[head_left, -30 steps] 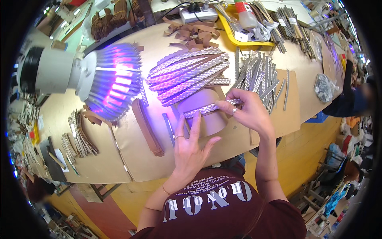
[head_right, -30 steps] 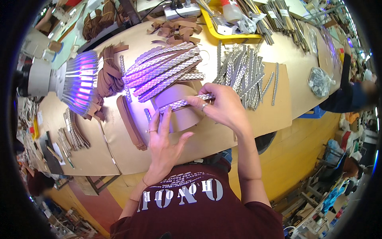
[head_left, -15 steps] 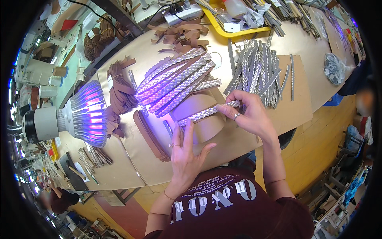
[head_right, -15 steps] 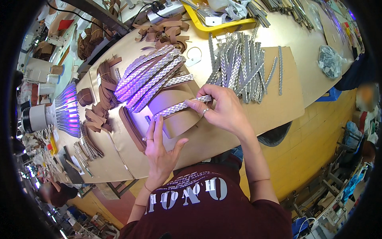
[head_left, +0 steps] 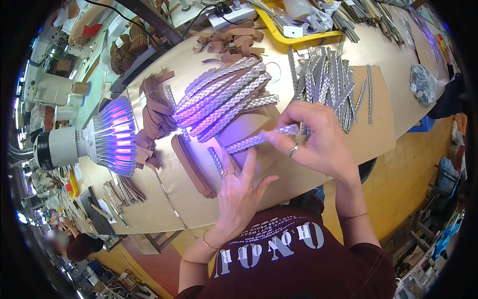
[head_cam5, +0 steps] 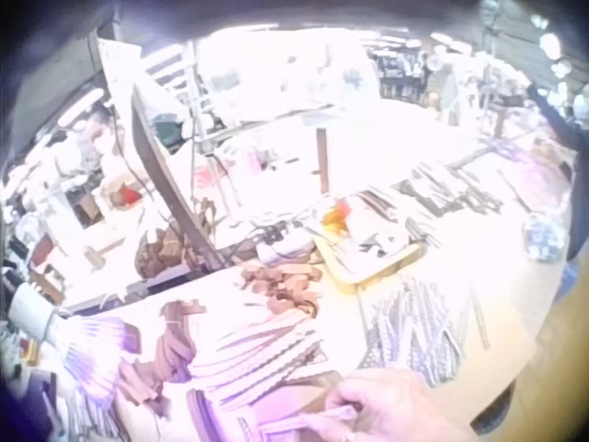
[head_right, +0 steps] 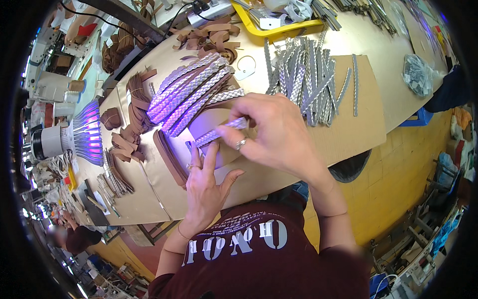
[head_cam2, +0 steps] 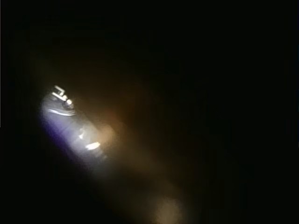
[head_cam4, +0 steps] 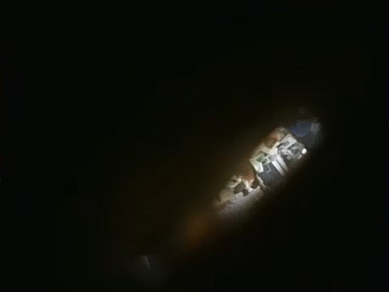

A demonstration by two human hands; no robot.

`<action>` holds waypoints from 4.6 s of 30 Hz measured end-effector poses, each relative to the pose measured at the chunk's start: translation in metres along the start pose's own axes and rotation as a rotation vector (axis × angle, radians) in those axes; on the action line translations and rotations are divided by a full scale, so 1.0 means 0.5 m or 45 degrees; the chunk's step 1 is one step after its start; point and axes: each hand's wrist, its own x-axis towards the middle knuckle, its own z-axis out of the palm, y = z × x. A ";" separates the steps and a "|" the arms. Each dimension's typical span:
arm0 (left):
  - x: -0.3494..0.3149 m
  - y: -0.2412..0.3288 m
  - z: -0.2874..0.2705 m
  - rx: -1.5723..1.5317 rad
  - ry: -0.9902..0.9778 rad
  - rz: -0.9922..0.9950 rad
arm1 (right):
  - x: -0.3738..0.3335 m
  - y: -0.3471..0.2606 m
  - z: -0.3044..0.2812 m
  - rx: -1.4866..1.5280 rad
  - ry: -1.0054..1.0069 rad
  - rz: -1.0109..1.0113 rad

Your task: The person repeatedly picks up braided cords and brown leather pieces from a workbench, aligns them, and places them into a stack. The process is repeated multiple times with consistent hand motions.

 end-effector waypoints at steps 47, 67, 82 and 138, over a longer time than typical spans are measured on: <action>-0.016 -0.011 -0.001 -0.101 0.093 0.070 | -0.011 -0.003 0.074 0.069 -0.050 0.459; -0.015 -0.024 0.060 -0.288 0.248 0.117 | 0.001 -0.043 0.040 0.050 -0.018 0.161; -0.010 -0.021 0.050 -0.173 0.221 0.145 | -0.013 0.044 0.048 0.246 -0.173 0.603; -0.063 -0.023 0.087 0.009 0.468 0.088 | -0.081 0.142 0.078 1.106 0.110 0.827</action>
